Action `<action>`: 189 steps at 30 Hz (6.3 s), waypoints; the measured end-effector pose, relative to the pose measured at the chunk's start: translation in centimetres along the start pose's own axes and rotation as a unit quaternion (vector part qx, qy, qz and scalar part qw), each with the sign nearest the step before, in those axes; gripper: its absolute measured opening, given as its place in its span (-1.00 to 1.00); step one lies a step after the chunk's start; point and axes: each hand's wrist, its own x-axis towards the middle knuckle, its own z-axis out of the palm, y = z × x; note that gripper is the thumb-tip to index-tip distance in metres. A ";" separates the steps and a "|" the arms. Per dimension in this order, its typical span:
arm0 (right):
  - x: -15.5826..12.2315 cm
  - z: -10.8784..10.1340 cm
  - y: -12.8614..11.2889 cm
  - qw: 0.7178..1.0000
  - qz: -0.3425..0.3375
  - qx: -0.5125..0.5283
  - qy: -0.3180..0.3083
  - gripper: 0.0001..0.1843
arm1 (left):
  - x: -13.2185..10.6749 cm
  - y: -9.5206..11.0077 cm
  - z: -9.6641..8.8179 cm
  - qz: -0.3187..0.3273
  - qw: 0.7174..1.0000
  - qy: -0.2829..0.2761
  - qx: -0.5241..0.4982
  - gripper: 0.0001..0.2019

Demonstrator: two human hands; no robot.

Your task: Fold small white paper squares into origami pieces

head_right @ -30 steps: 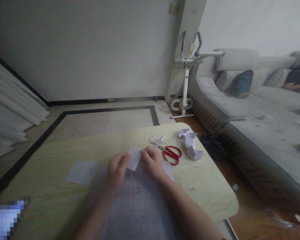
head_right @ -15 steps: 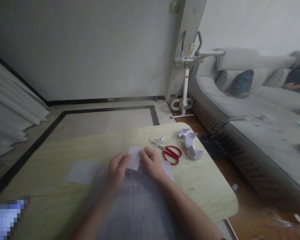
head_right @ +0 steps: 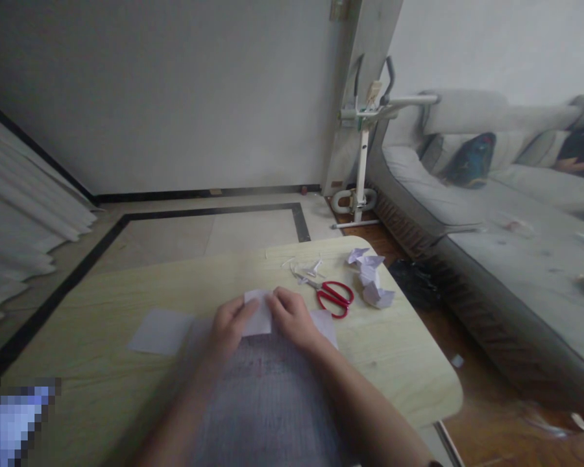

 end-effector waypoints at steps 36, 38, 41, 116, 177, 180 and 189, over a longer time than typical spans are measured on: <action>0.0 -0.4 -0.6 0.996 -0.023 -0.024 -0.078 -0.63 | 0.0 0.0 -0.2 0.074 0.980 0.128 0.135 -0.60; -0.1 -0.5 -0.8 0.996 -0.018 -0.021 -0.086 -0.63 | 0.0 0.1 -0.1 0.066 0.982 0.132 0.119 -0.60; -0.1 -0.7 -1.1 0.995 -0.016 -0.019 -0.098 -0.65 | 0.1 0.3 -0.2 0.053 0.983 0.138 0.105 -0.62; 0.2 -0.3 0.0 0.986 -0.055 -0.144 -0.057 -0.67 | 0.2 -0.7 0.3 0.059 0.974 0.181 0.120 -0.60; 0.8 -0.5 0.7 0.988 -0.039 0.114 0.100 -0.66 | 0.1 0.2 0.7 -0.027 0.996 0.086 -0.026 -0.65; 1.0 -0.5 0.8 0.979 -0.031 0.154 0.126 -0.60 | 0.1 0.4 0.6 -0.038 0.994 0.100 -0.039 -0.65; 1.3 -1.2 0.5 0.953 -0.025 0.294 0.073 -0.62 | 0.3 -0.2 0.3 -0.042 0.993 0.103 -0.035 -0.63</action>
